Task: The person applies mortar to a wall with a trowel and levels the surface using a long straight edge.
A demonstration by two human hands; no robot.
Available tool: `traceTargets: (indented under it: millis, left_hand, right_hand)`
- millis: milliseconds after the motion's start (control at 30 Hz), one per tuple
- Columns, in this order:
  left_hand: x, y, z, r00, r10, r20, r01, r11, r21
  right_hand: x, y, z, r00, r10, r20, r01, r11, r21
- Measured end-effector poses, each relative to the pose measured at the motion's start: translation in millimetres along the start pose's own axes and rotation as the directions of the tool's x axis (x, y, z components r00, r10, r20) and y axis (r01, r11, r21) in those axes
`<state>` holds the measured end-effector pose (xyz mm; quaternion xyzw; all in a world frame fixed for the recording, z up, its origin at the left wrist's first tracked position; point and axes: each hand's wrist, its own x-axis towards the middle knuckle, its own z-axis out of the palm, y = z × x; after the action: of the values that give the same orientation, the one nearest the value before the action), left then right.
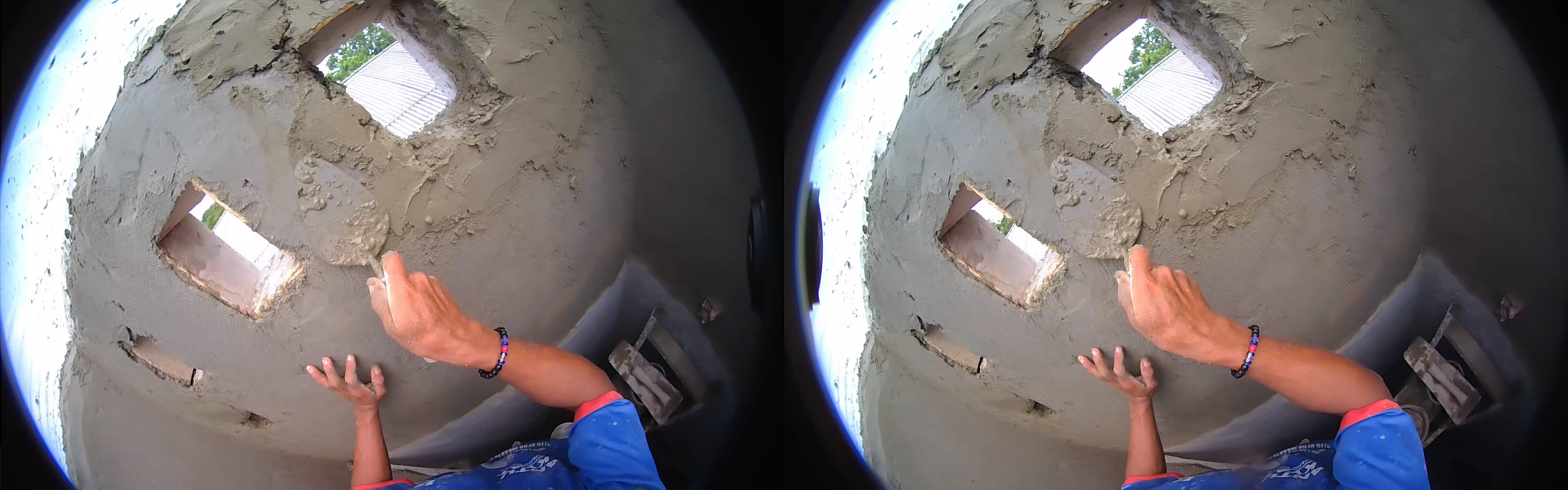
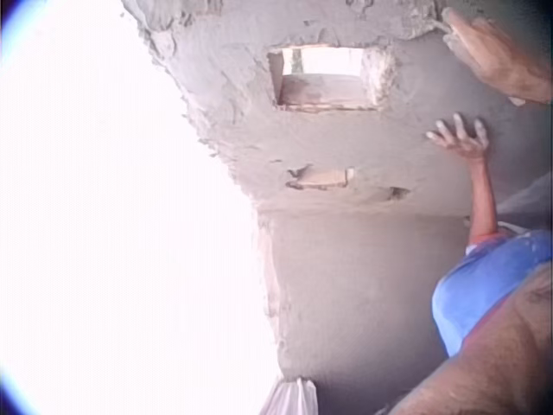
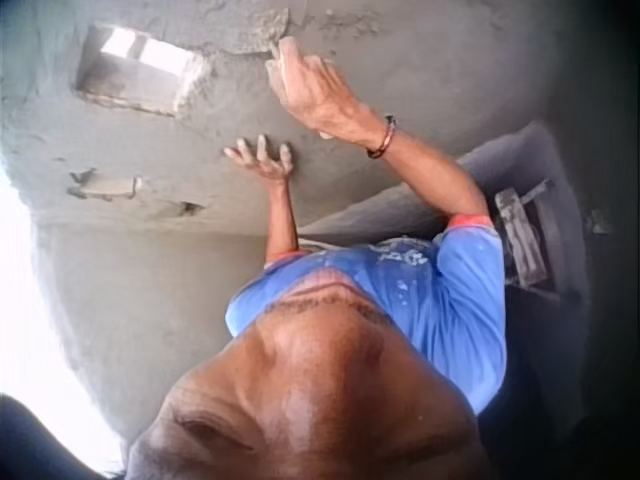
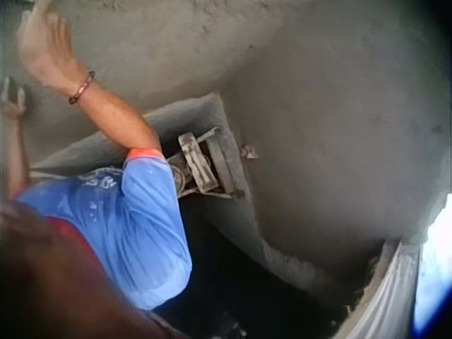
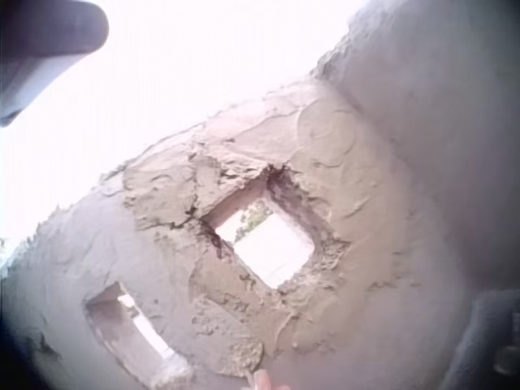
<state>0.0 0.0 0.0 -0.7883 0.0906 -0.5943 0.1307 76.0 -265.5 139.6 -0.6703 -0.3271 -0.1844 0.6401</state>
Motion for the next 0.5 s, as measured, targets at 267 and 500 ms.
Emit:
traceTargets:
  millis: [267,500]
  left_hand:
    - [-4.3,-8.2,-3.8,1.0,0.005,-0.009,-0.005,1.0,-0.015]
    - [-2.7,-6.3,-1.2,1.0,-0.008,-0.023,0.007,0.998,-0.058]
  right_hand:
    - [-20.9,17.5,-47.5,0.969,-0.177,-0.172,0.177,0.984,-0.013]
    - [-10.0,23.5,-11.3,0.995,-0.103,-0.013,0.097,0.964,-0.247]
